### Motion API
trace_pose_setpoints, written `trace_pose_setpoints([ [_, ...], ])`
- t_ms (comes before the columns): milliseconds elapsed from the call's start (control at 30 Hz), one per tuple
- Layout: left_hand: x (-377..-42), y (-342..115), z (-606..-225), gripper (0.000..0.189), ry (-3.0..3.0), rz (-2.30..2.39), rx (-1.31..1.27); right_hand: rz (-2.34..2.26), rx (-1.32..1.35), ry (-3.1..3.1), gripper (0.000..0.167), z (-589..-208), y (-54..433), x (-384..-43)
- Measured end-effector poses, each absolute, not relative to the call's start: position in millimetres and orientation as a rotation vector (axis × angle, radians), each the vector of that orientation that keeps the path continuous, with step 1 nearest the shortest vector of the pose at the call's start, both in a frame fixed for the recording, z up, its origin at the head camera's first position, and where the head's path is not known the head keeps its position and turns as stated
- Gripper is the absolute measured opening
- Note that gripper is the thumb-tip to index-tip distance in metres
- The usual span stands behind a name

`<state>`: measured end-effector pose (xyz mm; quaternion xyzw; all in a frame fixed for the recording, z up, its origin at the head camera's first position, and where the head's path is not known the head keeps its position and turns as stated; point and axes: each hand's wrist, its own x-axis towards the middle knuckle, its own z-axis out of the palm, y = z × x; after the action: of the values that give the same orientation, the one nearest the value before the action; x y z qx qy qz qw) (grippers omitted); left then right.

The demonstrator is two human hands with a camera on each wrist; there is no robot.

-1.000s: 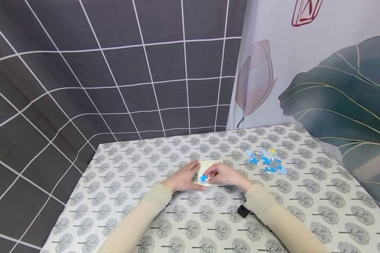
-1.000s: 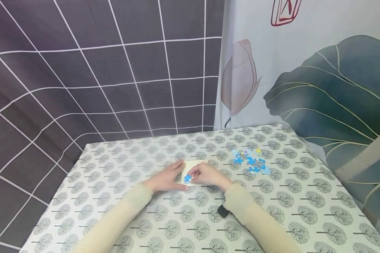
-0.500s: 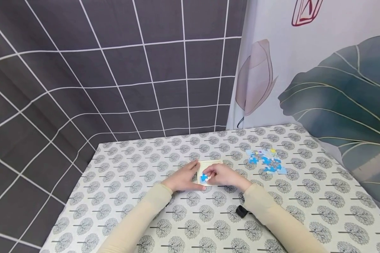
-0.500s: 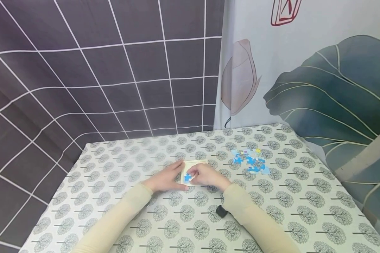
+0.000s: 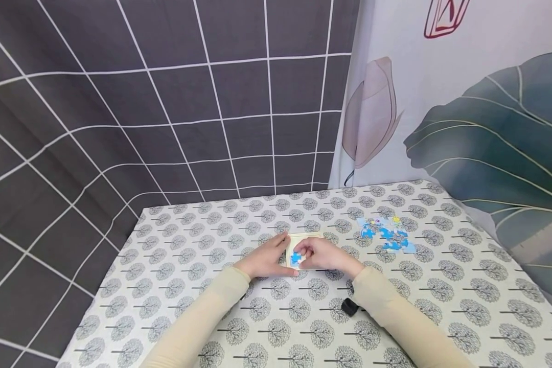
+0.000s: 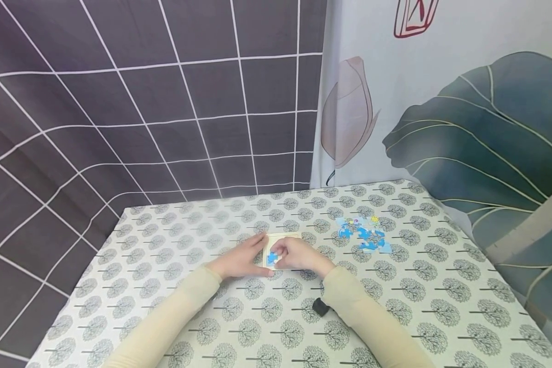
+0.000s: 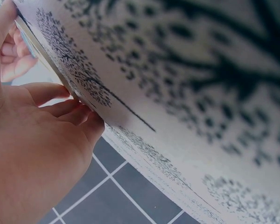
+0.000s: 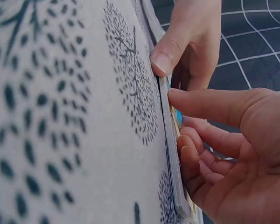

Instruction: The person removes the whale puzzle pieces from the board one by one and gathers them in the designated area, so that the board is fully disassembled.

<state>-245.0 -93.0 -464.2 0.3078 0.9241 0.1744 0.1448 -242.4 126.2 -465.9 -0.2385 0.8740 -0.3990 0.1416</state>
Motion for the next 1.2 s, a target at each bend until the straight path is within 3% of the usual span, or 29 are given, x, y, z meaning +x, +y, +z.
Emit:
trace_pose_setpoints([
  [567,-243.2,-92.4,-469.7,0.109,2.662,0.502,0.892,-1.315,-0.736,2.405,0.032,-472.1,128.8,-240.8],
  [967,-242.7,-90.7,-467.1,0.11,2.658,0.493,0.883,-1.428,-0.649,2.351,0.04,-469.7,141.2,-243.7],
  [1200,-245.7,-91.3,-463.9,0.11,2.657,0.495,0.881,-1.448,-0.604,2.42,0.035,-463.5,162.3,-247.1],
])
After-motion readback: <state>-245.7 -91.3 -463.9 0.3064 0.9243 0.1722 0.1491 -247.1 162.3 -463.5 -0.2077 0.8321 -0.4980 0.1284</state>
